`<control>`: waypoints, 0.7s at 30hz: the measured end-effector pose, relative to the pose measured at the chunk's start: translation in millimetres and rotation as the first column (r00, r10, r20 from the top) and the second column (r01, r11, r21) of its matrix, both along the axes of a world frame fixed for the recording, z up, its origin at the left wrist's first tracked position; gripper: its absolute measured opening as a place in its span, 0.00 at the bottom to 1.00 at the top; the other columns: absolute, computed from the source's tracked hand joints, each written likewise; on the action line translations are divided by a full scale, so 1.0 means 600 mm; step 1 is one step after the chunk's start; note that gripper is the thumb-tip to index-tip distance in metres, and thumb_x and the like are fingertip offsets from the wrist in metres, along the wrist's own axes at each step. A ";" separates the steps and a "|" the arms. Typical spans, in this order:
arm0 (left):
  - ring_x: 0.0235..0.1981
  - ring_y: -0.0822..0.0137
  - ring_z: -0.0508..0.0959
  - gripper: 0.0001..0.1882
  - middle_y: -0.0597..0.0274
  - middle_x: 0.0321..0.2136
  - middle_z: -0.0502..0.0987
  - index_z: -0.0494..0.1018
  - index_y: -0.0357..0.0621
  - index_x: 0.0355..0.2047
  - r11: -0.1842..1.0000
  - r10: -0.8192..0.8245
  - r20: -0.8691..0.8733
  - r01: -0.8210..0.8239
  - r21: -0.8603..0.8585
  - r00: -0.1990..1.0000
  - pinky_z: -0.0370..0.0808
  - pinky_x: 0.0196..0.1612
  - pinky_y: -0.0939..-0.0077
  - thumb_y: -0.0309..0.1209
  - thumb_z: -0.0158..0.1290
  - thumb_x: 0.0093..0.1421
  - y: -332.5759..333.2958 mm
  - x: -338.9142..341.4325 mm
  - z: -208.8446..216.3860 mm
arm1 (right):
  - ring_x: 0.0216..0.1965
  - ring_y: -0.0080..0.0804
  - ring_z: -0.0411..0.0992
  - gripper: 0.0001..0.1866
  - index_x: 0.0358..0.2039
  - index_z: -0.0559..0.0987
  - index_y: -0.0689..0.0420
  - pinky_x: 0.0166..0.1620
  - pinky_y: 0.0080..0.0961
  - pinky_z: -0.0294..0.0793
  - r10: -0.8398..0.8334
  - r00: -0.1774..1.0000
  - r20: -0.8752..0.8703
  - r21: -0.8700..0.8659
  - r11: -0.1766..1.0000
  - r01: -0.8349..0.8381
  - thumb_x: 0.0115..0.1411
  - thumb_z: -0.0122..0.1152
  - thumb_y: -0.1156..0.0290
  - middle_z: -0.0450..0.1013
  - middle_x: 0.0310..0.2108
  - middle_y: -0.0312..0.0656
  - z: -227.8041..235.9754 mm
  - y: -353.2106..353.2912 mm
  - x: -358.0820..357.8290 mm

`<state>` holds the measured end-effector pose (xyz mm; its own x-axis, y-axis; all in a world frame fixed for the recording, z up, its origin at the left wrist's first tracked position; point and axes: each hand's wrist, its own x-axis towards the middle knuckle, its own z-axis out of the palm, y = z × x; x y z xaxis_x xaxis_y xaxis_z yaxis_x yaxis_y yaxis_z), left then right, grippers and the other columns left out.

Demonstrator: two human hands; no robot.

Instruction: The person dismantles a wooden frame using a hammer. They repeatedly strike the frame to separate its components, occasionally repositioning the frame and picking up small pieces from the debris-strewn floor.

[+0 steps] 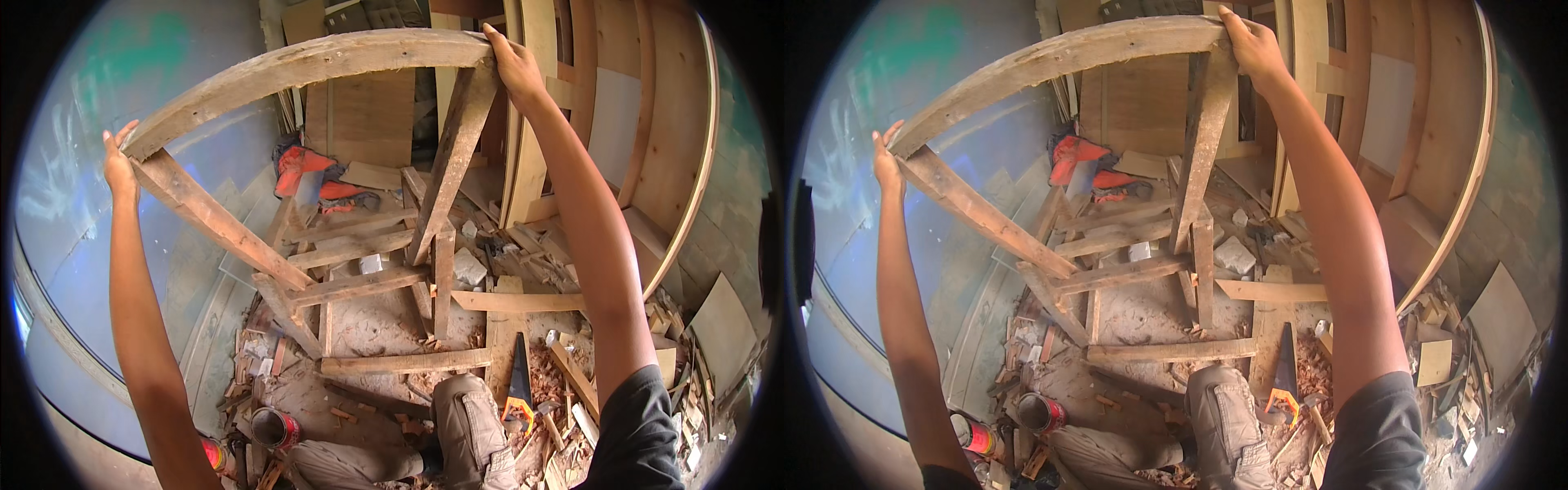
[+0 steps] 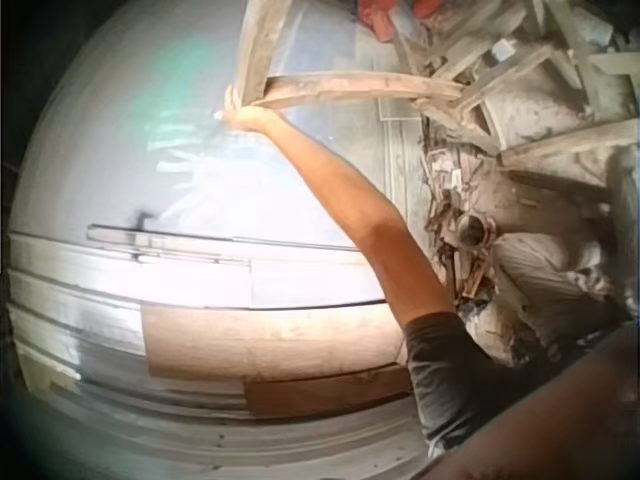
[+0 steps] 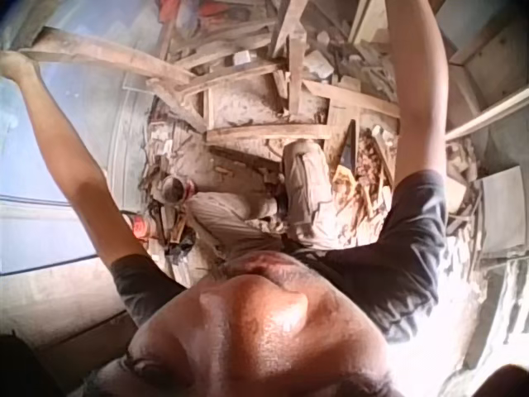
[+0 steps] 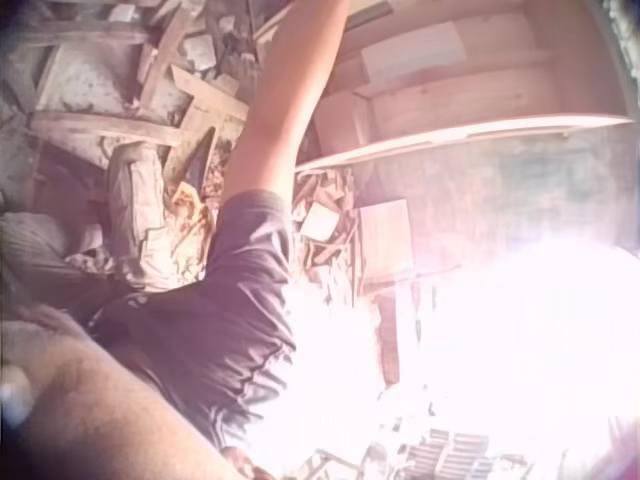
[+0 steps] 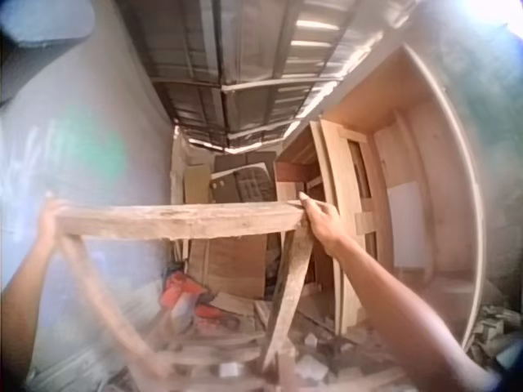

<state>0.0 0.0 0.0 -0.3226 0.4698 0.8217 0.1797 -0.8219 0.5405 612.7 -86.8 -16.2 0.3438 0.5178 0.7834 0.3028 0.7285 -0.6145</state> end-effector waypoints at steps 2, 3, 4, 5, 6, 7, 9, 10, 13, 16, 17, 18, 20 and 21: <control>0.55 0.62 0.69 0.31 0.55 0.51 0.75 0.80 0.47 0.47 1.000 -0.022 -0.020 0.022 0.007 1.000 0.60 0.62 0.71 0.47 0.25 0.73 0.002 -0.006 0.017 | 0.52 0.28 0.69 0.35 0.55 0.74 0.66 0.59 0.23 0.63 0.011 1.000 0.021 0.032 0.999 -0.012 0.62 0.57 0.45 0.72 0.52 0.45 0.005 0.003 0.003; 0.55 0.62 0.69 0.31 0.55 0.51 0.75 0.80 0.47 0.46 1.000 -0.009 -0.021 0.009 -0.001 1.000 0.59 0.63 0.71 0.46 0.26 0.72 -0.001 -0.010 0.005 | 0.51 0.28 0.69 0.34 0.54 0.75 0.65 0.58 0.23 0.64 -0.027 0.997 0.065 0.010 1.000 0.027 0.62 0.57 0.45 0.73 0.51 0.44 0.008 0.008 0.005; 0.55 0.62 0.69 0.31 0.55 0.51 0.75 0.80 0.46 0.46 1.000 0.007 -0.022 -0.007 -0.008 1.000 0.59 0.63 0.70 0.46 0.27 0.72 -0.004 -0.014 -0.004 | 0.51 0.27 0.69 0.34 0.54 0.75 0.65 0.58 0.24 0.64 -0.063 0.992 0.111 -0.009 0.998 0.064 0.63 0.56 0.45 0.73 0.51 0.43 0.013 0.010 0.007; 0.55 0.62 0.68 0.30 0.55 0.51 0.75 0.81 0.46 0.45 1.000 0.024 -0.024 -0.025 -0.013 0.999 0.59 0.63 0.69 0.46 0.28 0.72 -0.008 -0.018 -0.012 | 0.50 0.27 0.69 0.33 0.53 0.76 0.65 0.57 0.24 0.64 -0.094 0.983 0.158 -0.023 0.995 0.099 0.63 0.55 0.45 0.74 0.50 0.42 0.020 0.011 0.010; 0.55 0.61 0.68 0.29 0.55 0.52 0.75 0.81 0.46 0.45 0.999 0.007 -0.019 -0.008 -0.043 1.000 0.59 0.63 0.68 0.46 0.29 0.71 -0.011 0.004 -0.006 | 0.50 0.27 0.69 0.32 0.54 0.76 0.62 0.57 0.24 0.65 -0.061 0.988 0.140 -0.028 0.997 0.066 0.63 0.54 0.45 0.74 0.50 0.40 0.020 0.015 0.040; 0.55 0.60 0.68 0.28 0.54 0.52 0.74 0.81 0.46 0.44 0.997 0.017 -0.003 -0.017 -0.073 1.000 0.59 0.63 0.66 0.46 0.31 0.71 -0.018 0.020 -0.010 | 0.50 0.26 0.70 0.31 0.55 0.76 0.59 0.57 0.25 0.65 -0.002 0.991 0.132 -0.033 0.999 0.007 0.64 0.54 0.45 0.75 0.49 0.39 0.017 0.030 0.059; 0.55 0.58 0.69 0.27 0.53 0.53 0.74 0.80 0.47 0.46 0.997 0.019 -0.062 -0.023 -0.070 0.998 0.59 0.62 0.65 0.48 0.36 0.69 -0.011 -0.004 0.000 | 0.47 0.29 0.73 0.34 0.51 0.77 0.63 0.55 0.32 0.69 -0.113 0.955 0.276 -0.177 0.970 0.166 0.59 0.57 0.43 0.77 0.44 0.45 0.039 0.002 0.058; 0.55 0.57 0.69 0.27 0.52 0.52 0.74 0.79 0.46 0.47 0.987 -0.107 -0.011 0.105 -0.118 0.994 0.60 0.61 0.64 0.49 0.36 0.69 -0.014 0.002 -0.003 | 0.44 0.29 0.73 0.29 0.49 0.77 0.63 0.51 0.31 0.71 -0.082 0.961 0.264 -0.252 0.956 0.151 0.62 0.55 0.48 0.76 0.43 0.43 0.048 -0.003 0.064; 0.52 0.56 0.71 0.29 0.50 0.48 0.76 0.76 0.39 0.48 0.941 -0.258 0.223 0.296 -0.162 0.940 0.63 0.59 0.62 0.51 0.36 0.69 -0.033 0.037 -0.004 | 0.43 0.30 0.72 0.23 0.47 0.77 0.64 0.47 0.29 0.72 0.109 0.993 0.042 -0.338 0.937 -0.089 0.63 0.53 0.56 0.75 0.44 0.43 0.065 0.005 0.038; 0.49 0.56 0.73 0.30 0.50 0.45 0.77 0.75 0.35 0.45 0.968 -0.211 0.319 0.243 -0.064 0.924 0.65 0.57 0.62 0.50 0.33 0.70 -0.056 0.076 -0.014 | 0.44 0.33 0.73 0.27 0.46 0.77 0.70 0.48 0.30 0.72 -0.177 0.983 -0.037 -0.230 0.959 0.164 0.61 0.56 0.56 0.75 0.44 0.49 0.067 0.034 0.021; 0.49 0.56 0.73 0.31 0.50 0.45 0.77 0.75 0.35 0.45 0.968 -0.214 0.316 0.243 -0.057 0.925 0.66 0.57 0.63 0.50 0.33 0.69 -0.058 0.079 -0.014 | 0.43 0.34 0.74 0.28 0.47 0.76 0.72 0.47 0.30 0.72 -0.226 0.972 -0.056 -0.202 0.956 0.211 0.60 0.57 0.56 0.75 0.44 0.50 0.070 0.039 0.026; 0.49 0.57 0.74 0.31 0.49 0.45 0.77 0.75 0.34 0.45 0.970 -0.208 0.306 0.237 -0.058 0.929 0.66 0.57 0.64 0.50 0.32 0.69 -0.063 0.077 -0.013 | 0.43 0.35 0.74 0.29 0.47 0.76 0.73 0.47 0.30 0.72 -0.268 0.960 -0.083 -0.183 0.951 0.250 0.60 0.58 0.56 0.75 0.44 0.52 0.065 0.041 0.019; 0.49 0.57 0.73 0.30 0.49 0.46 0.77 0.74 0.34 0.48 0.971 -0.199 0.281 0.228 -0.071 0.939 0.66 0.57 0.64 0.48 0.31 0.70 -0.068 0.076 -0.016 | 0.42 0.34 0.74 0.26 0.48 0.78 0.67 0.46 0.29 0.72 -0.186 0.979 -0.083 -0.155 0.973 0.172 0.60 0.57 0.55 0.76 0.42 0.48 0.060 0.039 0.014; 0.50 0.57 0.73 0.30 0.49 0.47 0.76 0.73 0.35 0.49 0.964 -0.226 0.237 0.252 -0.085 0.945 0.66 0.58 0.63 0.48 0.30 0.70 -0.067 0.064 -0.014 | 0.42 0.34 0.74 0.25 0.48 0.80 0.64 0.46 0.29 0.71 -0.194 0.979 -0.057 -0.137 0.973 0.185 0.61 0.57 0.55 0.77 0.42 0.47 0.057 0.030 0.005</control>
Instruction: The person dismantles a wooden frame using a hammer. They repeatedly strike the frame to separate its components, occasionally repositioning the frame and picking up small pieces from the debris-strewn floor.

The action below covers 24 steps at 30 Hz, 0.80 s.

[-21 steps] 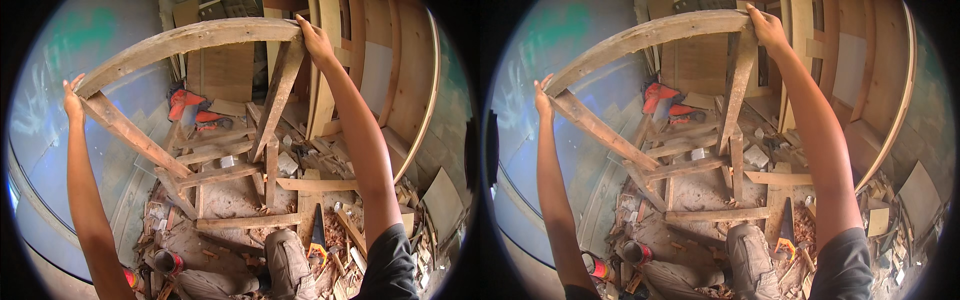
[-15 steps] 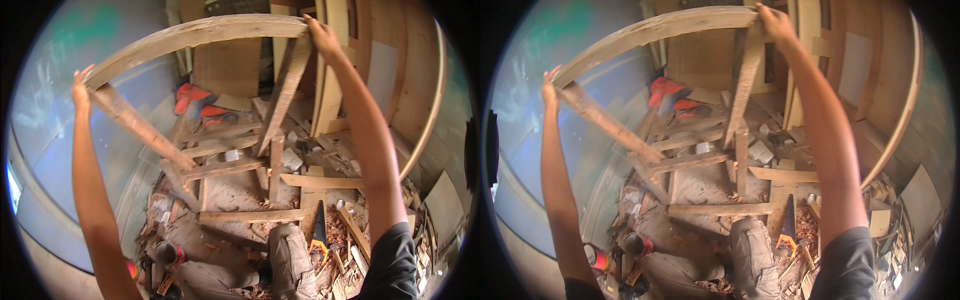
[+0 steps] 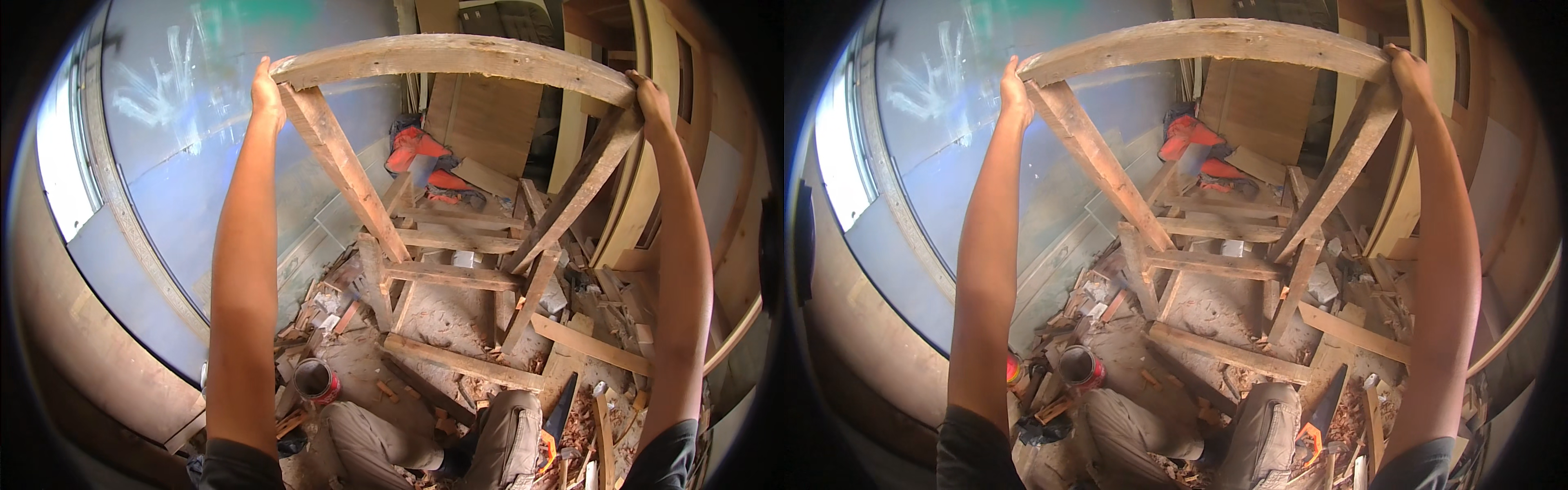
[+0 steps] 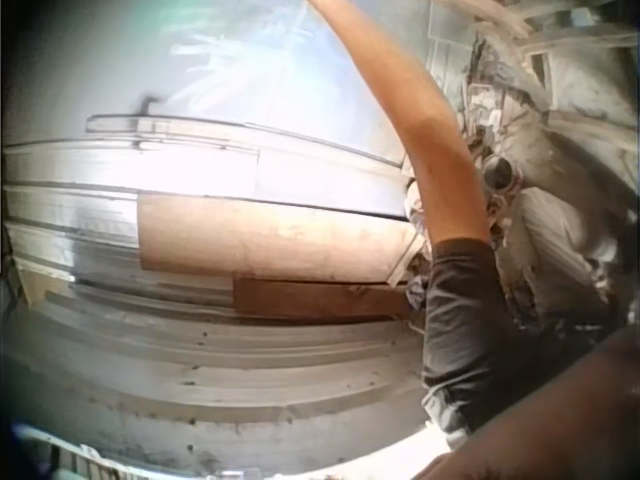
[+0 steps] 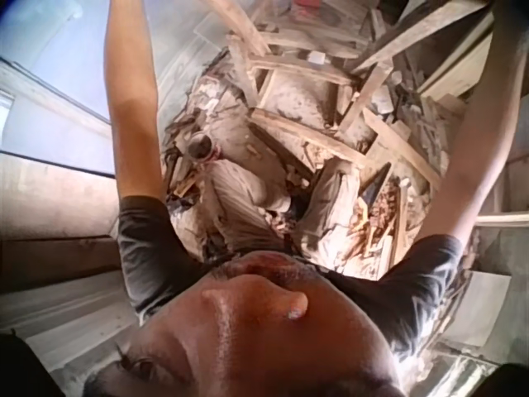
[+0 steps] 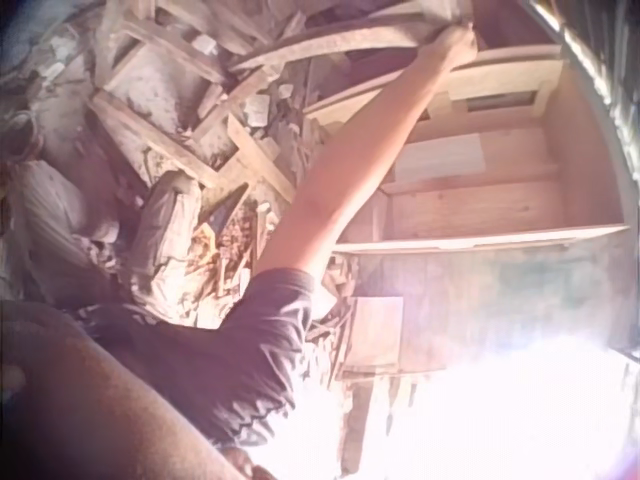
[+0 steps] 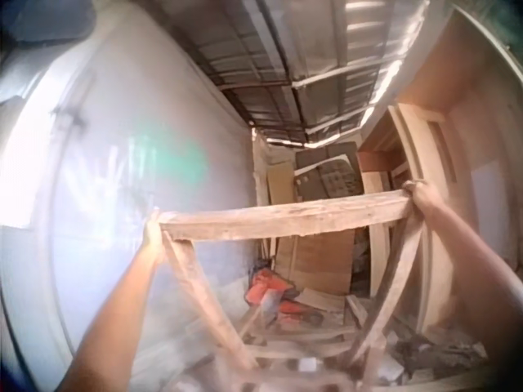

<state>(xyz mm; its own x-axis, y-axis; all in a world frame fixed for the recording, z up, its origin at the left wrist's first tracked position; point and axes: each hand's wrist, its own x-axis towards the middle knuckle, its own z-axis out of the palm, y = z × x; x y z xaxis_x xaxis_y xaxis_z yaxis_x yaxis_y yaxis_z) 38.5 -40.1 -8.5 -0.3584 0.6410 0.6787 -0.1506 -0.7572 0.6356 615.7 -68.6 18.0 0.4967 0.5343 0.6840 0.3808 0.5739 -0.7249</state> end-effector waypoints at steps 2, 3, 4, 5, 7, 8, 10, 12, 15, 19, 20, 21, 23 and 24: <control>0.52 0.56 0.72 0.30 0.49 0.49 0.75 0.73 0.36 0.51 0.998 -0.063 -0.093 0.062 -0.010 0.994 0.65 0.59 0.61 0.47 0.29 0.70 0.003 -0.022 0.006 | 0.42 0.33 0.74 0.23 0.47 0.81 0.61 0.46 0.29 0.71 0.020 1.000 0.018 -0.035 0.999 -0.019 0.62 0.56 0.54 0.77 0.42 0.46 0.003 0.006 0.001; 0.53 0.56 0.71 0.31 0.49 0.50 0.74 0.72 0.36 0.52 0.997 -0.075 -0.134 0.072 -0.024 0.988 0.64 0.60 0.60 0.48 0.28 0.71 0.002 -0.023 0.003 | 0.42 0.32 0.74 0.23 0.46 0.81 0.59 0.46 0.29 0.71 0.022 0.999 0.036 -0.052 0.998 -0.020 0.62 0.55 0.54 0.77 0.42 0.45 0.007 0.009 0.007; 0.54 0.55 0.71 0.32 0.49 0.51 0.73 0.72 0.37 0.52 0.996 -0.087 -0.175 0.082 -0.038 0.981 0.64 0.61 0.60 0.49 0.27 0.71 0.001 -0.023 0.001 | 0.43 0.32 0.74 0.23 0.46 0.82 0.59 0.47 0.28 0.71 0.005 0.999 0.049 -0.046 0.999 -0.003 0.63 0.54 0.53 0.77 0.42 0.45 0.005 0.009 0.014; 0.55 0.55 0.70 0.33 0.49 0.53 0.72 0.72 0.37 0.53 0.994 -0.101 -0.216 0.092 -0.051 0.971 0.63 0.62 0.59 0.50 0.26 0.71 0.001 -0.023 -0.001 | 0.43 0.32 0.73 0.23 0.46 0.82 0.59 0.47 0.28 0.71 -0.012 0.998 0.061 -0.039 0.999 0.014 0.64 0.53 0.53 0.77 0.43 0.45 -0.001 0.009 0.022; 0.56 0.54 0.69 0.36 0.48 0.54 0.71 0.71 0.36 0.54 0.980 -0.193 -0.120 0.186 -0.065 0.974 0.60 0.64 0.57 0.53 0.25 0.71 -0.012 -0.017 -0.003 | 0.44 0.32 0.73 0.24 0.47 0.81 0.58 0.49 0.27 0.70 0.016 0.997 0.077 -0.035 0.999 -0.013 0.65 0.50 0.52 0.76 0.44 0.45 -0.006 0.005 0.019; 0.57 0.54 0.68 0.37 0.48 0.55 0.70 0.71 0.35 0.54 0.970 -0.239 -0.071 0.234 -0.067 0.968 0.59 0.66 0.56 0.54 0.24 0.71 -0.020 -0.015 -0.004 | 0.45 0.32 0.73 0.24 0.48 0.81 0.58 0.50 0.27 0.69 0.049 0.995 0.084 -0.042 0.998 -0.046 0.66 0.49 0.51 0.76 0.45 0.45 -0.009 0.003 0.018; 0.57 0.54 0.68 0.39 0.48 0.55 0.70 0.72 0.35 0.53 0.955 -0.294 0.032 0.295 -0.034 0.955 0.60 0.65 0.57 0.56 0.23 0.70 -0.019 -0.017 -0.006 | 0.48 0.32 0.72 0.26 0.49 0.80 0.58 0.53 0.26 0.68 0.126 0.989 0.076 -0.038 0.992 -0.123 0.67 0.47 0.50 0.76 0.46 0.45 -0.005 -0.013 0.020; 0.55 0.56 0.70 0.40 0.49 0.53 0.72 0.73 0.35 0.51 0.980 -0.197 -0.010 0.197 -0.015 0.980 0.62 0.63 0.60 0.58 0.24 0.70 -0.009 -0.013 -0.007 | 0.51 0.32 0.70 0.27 0.51 0.78 0.57 0.55 0.26 0.67 0.237 0.971 0.034 -0.024 0.971 -0.236 0.68 0.44 0.49 0.75 0.49 0.44 -0.006 -0.024 0.012; 0.50 0.58 0.73 0.41 0.50 0.48 0.76 0.76 0.35 0.48 0.994 0.108 -0.159 -0.102 0.050 0.981 0.64 0.60 0.65 0.60 0.27 0.69 0.023 -0.008 -0.002 | 0.52 0.32 0.69 0.28 0.54 0.76 0.58 0.56 0.26 0.66 0.236 0.969 0.070 0.036 0.970 -0.239 0.69 0.43 0.49 0.74 0.50 0.44 -0.019 -0.039 -0.006; 0.50 0.58 0.73 0.41 0.49 0.46 0.77 0.77 0.35 0.45 0.977 0.179 -0.058 -0.171 0.128 0.982 0.65 0.59 0.66 0.61 0.27 0.69 0.047 -0.020 -0.002 | 0.54 0.29 0.66 0.26 0.54 0.78 0.56 0.58 0.22 0.61 0.262 0.963 0.059 0.074 0.961 -0.265 0.70 0.43 0.50 0.72 0.53 0.41 -0.021 -0.014 -0.002; 0.51 0.58 0.72 0.41 0.49 0.46 0.77 0.78 0.35 0.44 0.975 0.180 -0.038 -0.173 0.139 0.983 0.65 0.59 0.66 0.61 0.27 0.69 0.045 -0.024 -0.001 | 0.53 0.30 0.68 0.25 0.52 0.79 0.54 0.57 0.24 0.63 0.192 0.979 0.070 0.100 0.975 -0.198 0.69 0.44 0.51 0.73 0.51 0.42 -0.021 -0.007 -0.002; 0.52 0.57 0.71 0.41 0.48 0.48 0.76 0.76 0.36 0.47 0.988 0.088 -0.016 -0.085 0.131 0.996 0.64 0.60 0.66 0.62 0.28 0.68 0.038 -0.022 -0.006 | 0.51 0.31 0.69 0.24 0.50 0.81 0.53 0.56 0.25 0.65 0.116 0.989 0.089 0.126 0.984 -0.127 0.69 0.44 0.51 0.74 0.50 0.43 -0.017 -0.004 0.000; 0.55 0.56 0.69 0.43 0.46 0.52 0.73 0.73 0.37 0.51 0.989 -0.087 0.028 0.083 0.122 0.996 0.62 0.62 0.65 0.65 0.29 0.66 0.025 -0.013 -0.019 | 0.51 0.30 0.69 0.23 0.48 0.82 0.51 0.55 0.24 0.65 -0.015 0.996 0.085 0.122 0.992 0.005 0.68 0.46 0.51 0.74 0.49 0.43 -0.013 -0.006 0.007; 0.57 0.55 0.68 0.44 0.45 0.54 0.71 0.70 0.37 0.54 0.982 -0.158 0.071 0.149 0.116 0.985 0.61 0.63 0.65 0.67 0.31 0.64 0.028 -0.009 -0.026 | 0.50 0.29 0.69 0.22 0.47 0.83 0.50 0.55 0.24 0.65 -0.071 0.995 0.077 0.118 0.991 0.061 0.68 0.46 0.51 0.74 0.49 0.42 -0.020 0.002 0.015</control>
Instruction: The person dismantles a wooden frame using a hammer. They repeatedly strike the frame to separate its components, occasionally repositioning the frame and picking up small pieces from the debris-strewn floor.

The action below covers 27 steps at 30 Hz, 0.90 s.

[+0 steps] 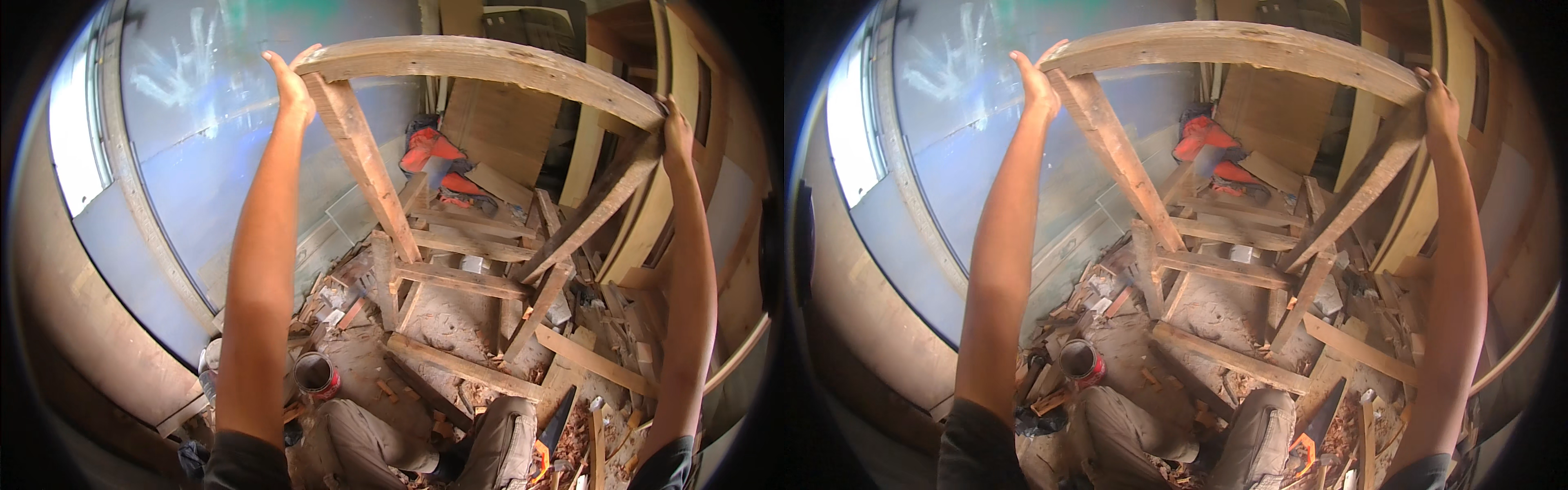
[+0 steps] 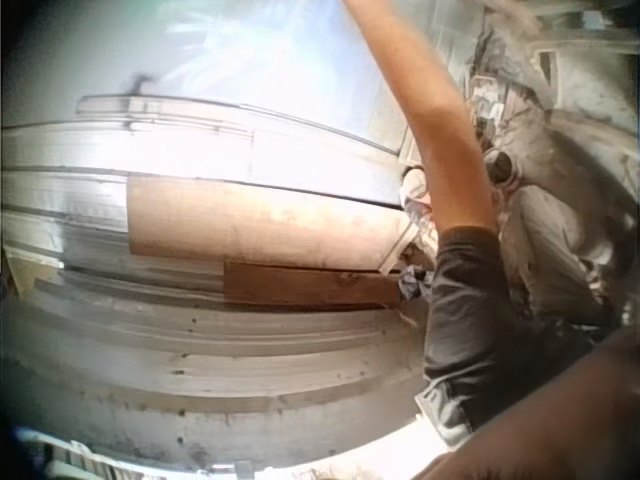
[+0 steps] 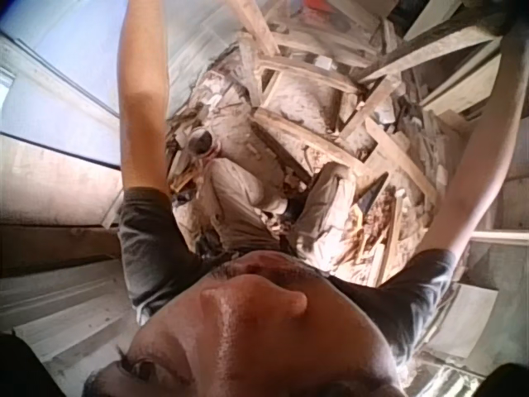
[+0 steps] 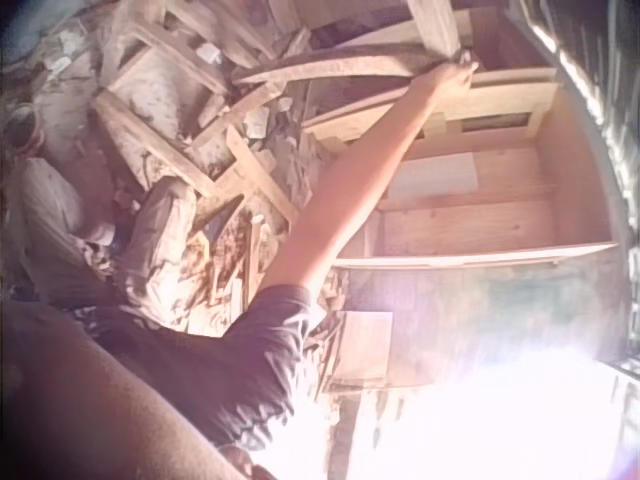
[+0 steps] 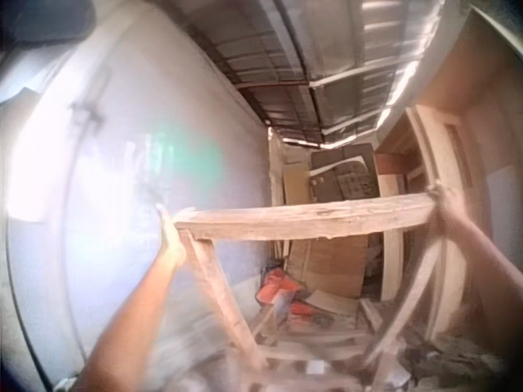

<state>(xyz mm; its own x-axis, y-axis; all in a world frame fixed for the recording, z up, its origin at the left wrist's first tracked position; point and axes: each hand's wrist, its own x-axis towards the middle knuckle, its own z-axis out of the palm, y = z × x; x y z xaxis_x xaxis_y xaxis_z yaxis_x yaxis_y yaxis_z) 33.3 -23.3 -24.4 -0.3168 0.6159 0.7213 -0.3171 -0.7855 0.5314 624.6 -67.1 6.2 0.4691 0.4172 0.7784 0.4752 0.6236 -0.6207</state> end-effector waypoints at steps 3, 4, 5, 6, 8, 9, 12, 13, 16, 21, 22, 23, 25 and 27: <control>0.61 0.54 0.64 0.52 0.43 0.59 0.65 0.60 0.36 0.62 1.000 -0.003 -0.037 0.003 0.000 0.999 0.56 0.67 0.64 0.73 0.39 0.56 -0.002 0.003 -0.026 | 0.50 0.31 0.70 0.21 0.49 0.83 0.51 0.54 0.23 0.66 -0.015 0.999 -0.041 -0.001 1.000 0.015 0.65 0.50 0.53 0.76 0.48 0.41 0.001 0.027 0.031; 0.63 0.54 0.63 0.56 0.43 0.60 0.64 0.56 0.35 0.64 0.994 0.109 -0.157 -0.109 0.007 0.982 0.54 0.68 0.63 0.74 0.44 0.53 0.006 0.018 -0.043 | 0.52 0.31 0.70 0.21 0.49 0.82 0.53 0.56 0.24 0.64 0.057 0.997 -0.050 0.006 0.998 -0.056 0.65 0.50 0.54 0.76 0.49 0.42 -0.004 0.026 0.041; 0.62 0.54 0.63 0.56 0.43 0.59 0.65 0.56 0.34 0.64 0.990 0.135 -0.208 -0.139 -0.005 0.969 0.56 0.67 0.63 0.71 0.51 0.51 0.007 0.012 -0.047 | 0.52 0.31 0.69 0.22 0.50 0.81 0.55 0.57 0.24 0.63 0.045 0.999 -0.001 0.023 0.999 -0.045 0.64 0.52 0.54 0.75 0.51 0.43 0.007 0.019 0.049; 0.62 0.54 0.64 0.56 0.43 0.58 0.67 0.57 0.33 0.64 0.983 0.171 -0.267 -0.182 -0.018 0.948 0.58 0.66 0.63 0.67 0.57 0.50 0.004 0.002 -0.048 | 0.52 0.31 0.69 0.23 0.50 0.81 0.56 0.57 0.23 0.63 0.045 0.999 -0.011 0.012 0.999 -0.045 0.63 0.53 0.54 0.75 0.51 0.43 0.010 0.028 0.051; 0.61 0.55 0.66 0.54 0.45 0.56 0.69 0.58 0.33 0.63 0.986 0.167 -0.254 -0.168 0.017 0.953 0.61 0.64 0.64 0.62 0.62 0.49 -0.004 0.001 -0.041 | 0.53 0.31 0.69 0.23 0.51 0.81 0.56 0.57 0.23 0.63 0.029 0.999 -0.033 -0.005 1.000 -0.029 0.62 0.55 0.54 0.74 0.52 0.44 0.022 0.035 0.058; 0.60 0.56 0.67 0.54 0.45 0.55 0.70 0.58 0.32 0.63 0.985 0.173 -0.260 -0.173 0.024 0.950 0.63 0.63 0.64 0.60 0.65 0.48 -0.007 -0.003 -0.042 | 0.53 0.32 0.69 0.23 0.51 0.80 0.56 0.57 0.24 0.63 0.038 0.999 -0.035 -0.030 0.999 -0.039 0.61 0.56 0.55 0.73 0.53 0.44 0.018 0.040 0.054; 0.58 0.59 0.69 0.53 0.48 0.53 0.72 0.59 0.31 0.62 0.978 0.202 -0.251 -0.182 0.102 0.947 0.67 0.60 0.67 0.59 0.65 0.48 -0.008 0.015 -0.042 | 0.53 0.32 0.69 0.25 0.52 0.79 0.58 0.56 0.24 0.64 0.079 0.996 -0.040 -0.042 0.996 -0.081 0.60 0.57 0.55 0.73 0.52 0.44 0.025 0.051 0.090; 0.58 0.59 0.69 0.54 0.48 0.53 0.72 0.59 0.30 0.62 0.976 0.210 -0.254 -0.189 0.107 0.944 0.66 0.60 0.68 0.59 0.65 0.48 -0.006 0.015 -0.043 | 0.53 0.32 0.70 0.25 0.52 0.79 0.58 0.56 0.24 0.64 0.097 0.994 -0.059 -0.049 0.994 -0.100 0.60 0.57 0.55 0.73 0.51 0.44 0.023 0.053 0.093; 0.59 0.60 0.68 0.55 0.47 0.54 0.71 0.58 0.29 0.63 0.979 0.195 -0.271 -0.170 0.115 0.943 0.64 0.61 0.68 0.62 0.62 0.49 -0.006 0.009 -0.044 | 0.52 0.31 0.70 0.25 0.54 0.77 0.60 0.56 0.24 0.65 0.126 0.984 -0.127 -0.112 0.984 -0.140 0.62 0.54 0.57 0.73 0.51 0.43 0.028 0.053 0.091; 0.67 0.54 0.57 0.55 0.40 0.62 0.62 0.54 0.30 0.65 0.978 0.205 -0.199 -0.211 -0.008 0.958 0.55 0.67 0.62 0.71 0.41 0.57 -0.023 0.015 -0.046 | 0.53 0.31 0.70 0.24 0.55 0.76 0.59 0.56 0.24 0.65 0.189 0.982 -0.028 -0.054 0.980 -0.190 0.64 0.52 0.58 0.72 0.53 0.42 0.025 0.053 0.103; 0.68 0.53 0.55 0.54 0.39 0.64 0.59 0.53 0.31 0.66 0.971 0.231 -0.187 -0.239 -0.023 0.955 0.53 0.68 0.61 0.72 0.37 0.58 -0.023 0.015 -0.046 | 0.53 0.31 0.70 0.24 0.55 0.77 0.59 0.56 0.24 0.65 0.192 0.980 -0.045 -0.052 0.979 -0.195 0.64 0.52 0.58 0.72 0.53 0.42 0.026 0.055 0.105; 0.69 0.53 0.53 0.53 0.40 0.65 0.57 0.53 0.33 0.66 0.963 0.264 -0.203 -0.269 0.003 0.943 0.52 0.68 0.60 0.71 0.33 0.60 -0.019 0.012 -0.043 | 0.53 0.31 0.70 0.23 0.54 0.77 0.59 0.56 0.24 0.65 0.196 0.979 -0.061 -0.051 0.979 -0.199 0.65 0.51 0.58 0.72 0.53 0.42 0.027 0.057 0.108; 0.69 0.52 0.52 0.50 0.42 0.66 0.56 0.55 0.35 0.66 0.950 0.307 -0.228 -0.311 0.022 0.924 0.51 0.69 0.59 0.70 0.30 0.62 -0.024 0.012 -0.041 | 0.53 0.31 0.70 0.23 0.54 0.77 0.59 0.56 0.24 0.65 0.204 0.975 -0.094 -0.051 0.977 -0.209 0.65 0.52 0.59 0.72 0.54 0.42 0.020 0.057 0.099; 0.68 0.52 0.55 0.46 0.44 0.65 0.59 0.59 0.37 0.64 0.945 0.319 -0.232 -0.326 0.009 0.919 0.53 0.68 0.60 0.67 0.30 0.64 -0.030 0.009 -0.040 | 0.53 0.31 0.70 0.22 0.54 0.77 0.59 0.56 0.24 0.65 0.204 0.973 -0.110 -0.049 0.976 -0.210 0.64 0.52 0.60 0.72 0.53 0.42 0.020 0.056 0.090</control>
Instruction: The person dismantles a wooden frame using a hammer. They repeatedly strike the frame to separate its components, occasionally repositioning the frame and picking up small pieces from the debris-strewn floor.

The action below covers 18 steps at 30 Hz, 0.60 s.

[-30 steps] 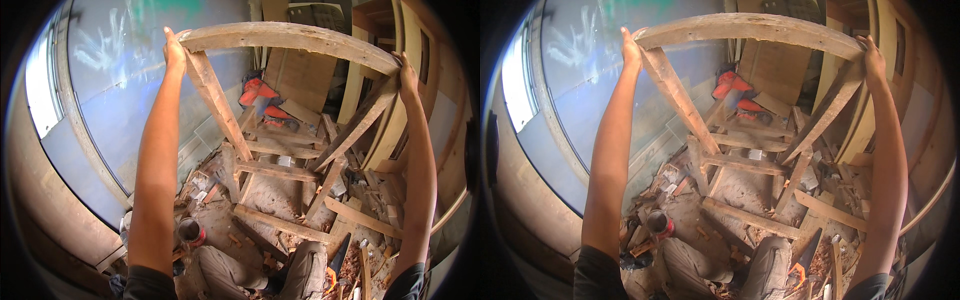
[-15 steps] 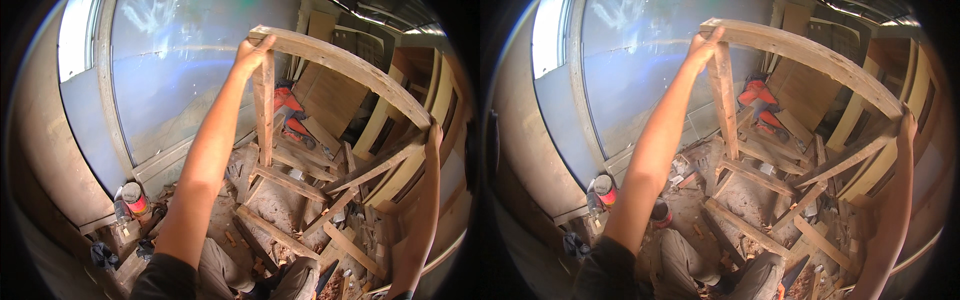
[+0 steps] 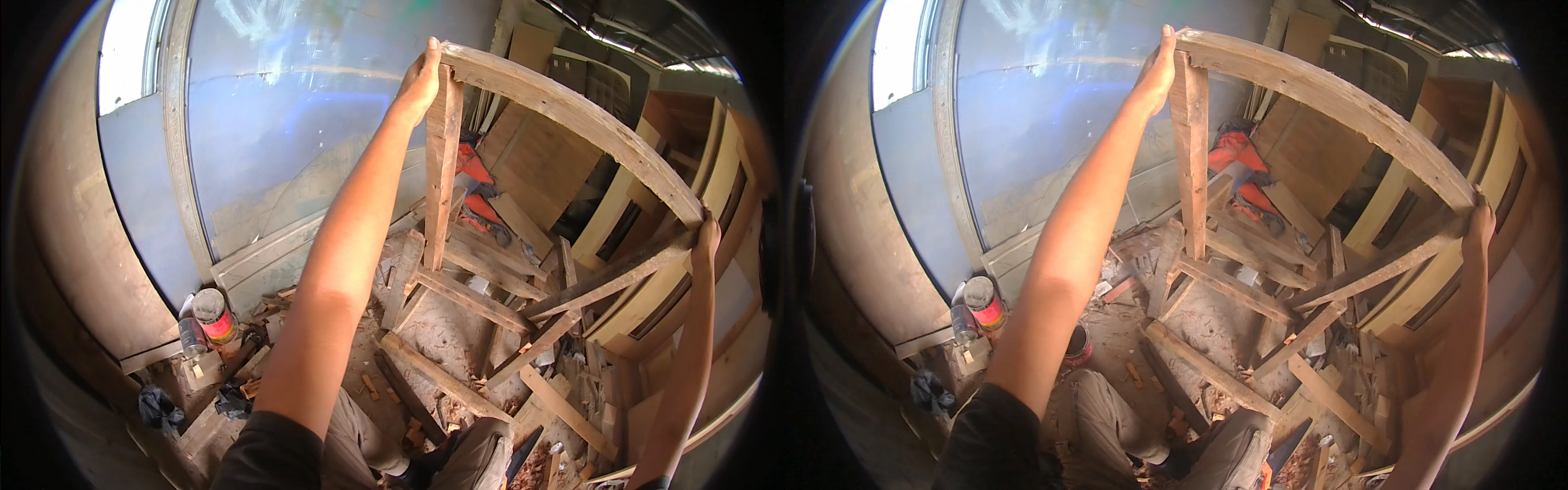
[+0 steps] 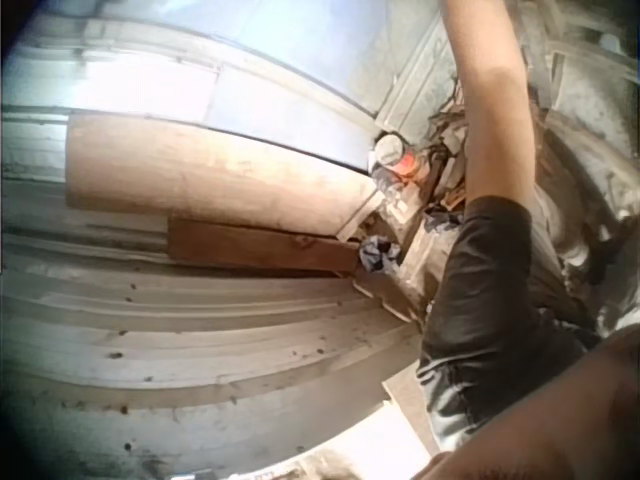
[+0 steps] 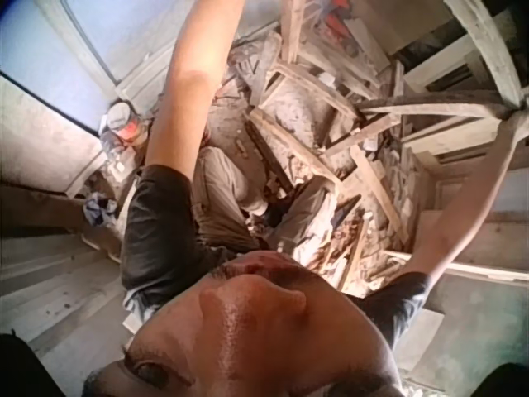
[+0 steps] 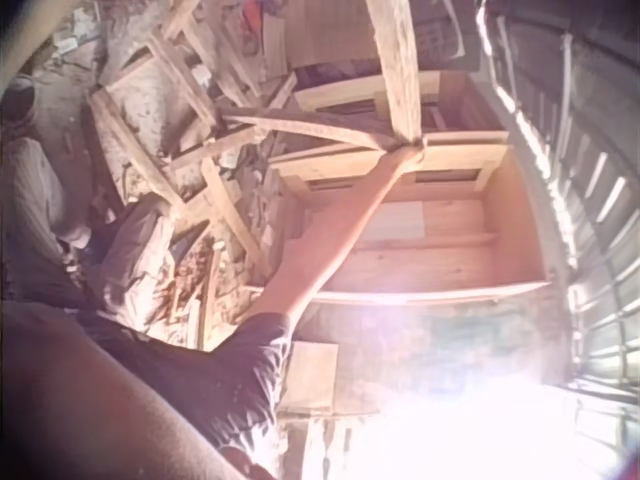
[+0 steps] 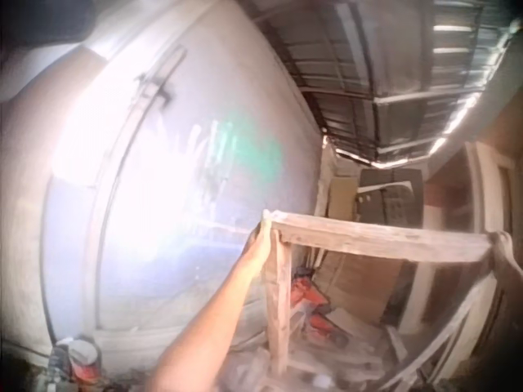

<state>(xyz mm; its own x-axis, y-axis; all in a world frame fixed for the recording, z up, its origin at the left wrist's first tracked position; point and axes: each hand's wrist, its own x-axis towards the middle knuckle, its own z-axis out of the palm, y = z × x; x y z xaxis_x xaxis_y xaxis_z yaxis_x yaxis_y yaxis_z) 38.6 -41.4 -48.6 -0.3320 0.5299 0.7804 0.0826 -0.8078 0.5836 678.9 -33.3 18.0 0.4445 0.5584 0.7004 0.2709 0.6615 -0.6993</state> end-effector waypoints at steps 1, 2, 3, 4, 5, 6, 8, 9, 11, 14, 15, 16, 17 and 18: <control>0.68 0.51 0.56 0.45 0.43 0.64 0.60 0.62 0.37 0.63 1.000 0.027 -0.025 -0.027 0.009 0.999 0.54 0.68 0.60 0.67 0.30 0.65 0.003 -0.002 0.002 | 0.53 0.31 0.70 0.22 0.54 0.77 0.59 0.56 0.24 0.66 0.040 0.998 -0.040 0.019 0.999 -0.039 0.64 0.52 0.61 0.72 0.53 0.41 0.001 -0.005 -0.002; 0.67 0.51 0.58 0.45 0.43 0.63 0.62 0.64 0.38 0.62 0.998 0.054 -0.050 -0.053 0.020 0.997 0.54 0.67 0.60 0.66 0.30 0.65 0.007 -0.004 0.006 | 0.52 0.30 0.70 0.21 0.54 0.77 0.59 0.56 0.24 0.66 0.080 0.994 -0.078 0.040 0.996 -0.077 0.64 0.53 0.61 0.73 0.53 0.41 0.003 -0.011 -0.003; 0.66 0.51 0.60 0.44 0.42 0.62 0.64 0.66 0.38 0.61 0.996 0.091 -0.076 -0.088 0.031 0.993 0.55 0.67 0.61 0.66 0.31 0.65 0.008 -0.011 0.010 | 0.52 0.30 0.70 0.21 0.54 0.77 0.59 0.56 0.24 0.66 0.130 0.985 -0.117 0.064 0.990 -0.123 0.64 0.53 0.62 0.73 0.53 0.41 0.003 -0.012 -0.010; 0.64 0.50 0.64 0.43 0.42 0.59 0.67 0.69 0.38 0.59 0.983 0.182 -0.093 -0.181 0.017 0.979 0.58 0.66 0.62 0.66 0.32 0.65 0.007 -0.014 0.013 | 0.53 0.30 0.70 0.21 0.53 0.78 0.59 0.57 0.24 0.65 0.084 0.982 -0.167 0.073 0.995 -0.073 0.64 0.54 0.62 0.73 0.53 0.40 -0.003 -0.021 -0.036; 0.64 0.50 0.64 0.42 0.42 0.59 0.67 0.68 0.38 0.59 0.982 0.188 -0.121 -0.187 0.018 0.975 0.58 0.66 0.63 0.65 0.32 0.66 0.006 -0.018 0.013 | 0.53 0.30 0.69 0.21 0.53 0.78 0.60 0.57 0.24 0.64 0.104 0.977 -0.185 0.085 0.992 -0.090 0.64 0.55 0.62 0.73 0.53 0.40 -0.010 -0.022 -0.050; 0.64 0.50 0.64 0.42 0.42 0.59 0.67 0.68 0.38 0.59 0.982 0.187 -0.144 -0.186 0.020 0.972 0.58 0.66 0.63 0.64 0.32 0.66 0.006 -0.019 0.010 | 0.54 0.30 0.69 0.21 0.53 0.78 0.60 0.58 0.23 0.64 0.118 0.973 -0.199 0.099 0.990 -0.100 0.65 0.55 0.62 0.73 0.53 0.40 -0.014 -0.024 -0.053; 0.63 0.51 0.65 0.40 0.43 0.59 0.68 0.69 0.38 0.59 0.986 0.166 -0.182 -0.157 0.065 0.969 0.60 0.65 0.63 0.62 0.33 0.67 0.008 -0.027 0.011 | 0.55 0.30 0.69 0.20 0.53 0.77 0.60 0.59 0.23 0.63 0.153 0.968 -0.198 0.140 0.982 -0.126 0.65 0.55 0.62 0.72 0.54 0.40 -0.020 -0.023 -0.058; 0.63 0.51 0.65 0.39 0.44 0.59 0.69 0.69 0.38 0.58 0.986 0.144 -0.193 -0.125 0.106 0.971 0.61 0.64 0.63 0.62 0.33 0.67 0.007 -0.034 0.016 | 0.55 0.30 0.69 0.20 0.53 0.77 0.61 0.59 0.24 0.63 0.170 0.969 -0.179 0.166 0.976 -0.141 0.65 0.55 0.62 0.72 0.54 0.41 -0.021 -0.021 -0.059; 0.61 0.52 0.68 0.38 0.46 0.58 0.70 0.69 0.38 0.58 0.985 0.088 -0.174 -0.059 0.164 0.981 0.64 0.63 0.63 0.60 0.33 0.68 0.009 -0.036 0.030 | 0.56 0.30 0.68 0.20 0.53 0.77 0.61 0.60 0.24 0.62 0.189 0.971 -0.149 0.200 0.967 -0.157 0.65 0.55 0.62 0.72 0.55 0.41 -0.020 -0.021 -0.057; 0.50 0.59 0.77 0.37 0.50 0.54 0.73 0.69 0.40 0.58 0.996 0.025 -0.111 -0.015 0.093 0.994 0.70 0.58 0.63 0.60 0.32 0.69 -0.037 -0.004 0.066 | 0.56 0.30 0.68 0.20 0.53 0.77 0.61 0.60 0.24 0.63 0.188 0.974 -0.128 0.186 0.969 -0.162 0.65 0.55 0.64 0.72 0.55 0.41 -0.020 -0.026 -0.040; 0.48 0.61 0.78 0.37 0.51 0.53 0.74 0.70 0.41 0.58 0.997 0.072 -0.155 -0.065 0.049 0.985 0.70 0.57 0.63 0.60 0.31 0.69 -0.033 -0.012 0.067 | 0.56 0.30 0.68 0.20 0.53 0.77 0.61 0.60 0.24 0.63 0.208 0.969 -0.135 0.169 0.968 -0.184 0.64 0.55 0.64 0.72 0.55 0.41 -0.012 -0.025 -0.031; 0.46 0.62 0.79 0.37 0.51 0.52 0.75 0.70 0.42 0.58 0.993 0.121 -0.211 -0.121 0.013 0.970 0.70 0.56 0.63 0.60 0.30 0.69 -0.013 -0.026 0.076 | 0.56 0.30 0.69 0.20 0.53 0.77 0.61 0.60 0.24 0.63 0.232 0.961 -0.153 0.158 0.965 -0.208 0.64 0.56 0.64 0.72 0.55 0.41 -0.013 -0.021 -0.034; 0.44 0.64 0.80 0.37 0.51 0.51 0.76 0.71 0.42 0.57 0.984 0.165 -0.268 -0.176 -0.020 0.949 0.71 0.56 0.63 0.60 0.30 0.69 0.007 -0.038 0.078 | 0.56 0.31 0.69 0.20 0.53 0.77 0.61 0.60 0.24 0.63 0.230 0.961 -0.155 0.166 0.965 -0.204 0.63 0.56 0.65 0.72 0.54 0.41 -0.014 -0.016 -0.038; 0.42 0.67 0.81 0.38 0.52 0.49 0.77 0.72 0.44 0.56 0.988 0.151 -0.243 -0.141 0.058 0.958 0.71 0.54 0.64 0.60 0.27 0.69 0.016 -0.036 0.071 | 0.56 0.31 0.69 0.21 0.53 0.77 0.61 0.60 0.25 0.63 0.217 0.963 -0.157 0.177 0.966 -0.189 0.63 0.56 0.65 0.72 0.54 0.41 -0.013 -0.024 -0.050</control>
<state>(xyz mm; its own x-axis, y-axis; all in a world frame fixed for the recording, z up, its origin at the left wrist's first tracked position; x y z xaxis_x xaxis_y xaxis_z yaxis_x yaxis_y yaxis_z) 16.8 -32.0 -6.0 -0.1988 0.4573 0.8668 0.3383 -0.7981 0.4986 649.1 -48.0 10.0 0.4562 0.5376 0.7091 0.0029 0.7960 -0.6053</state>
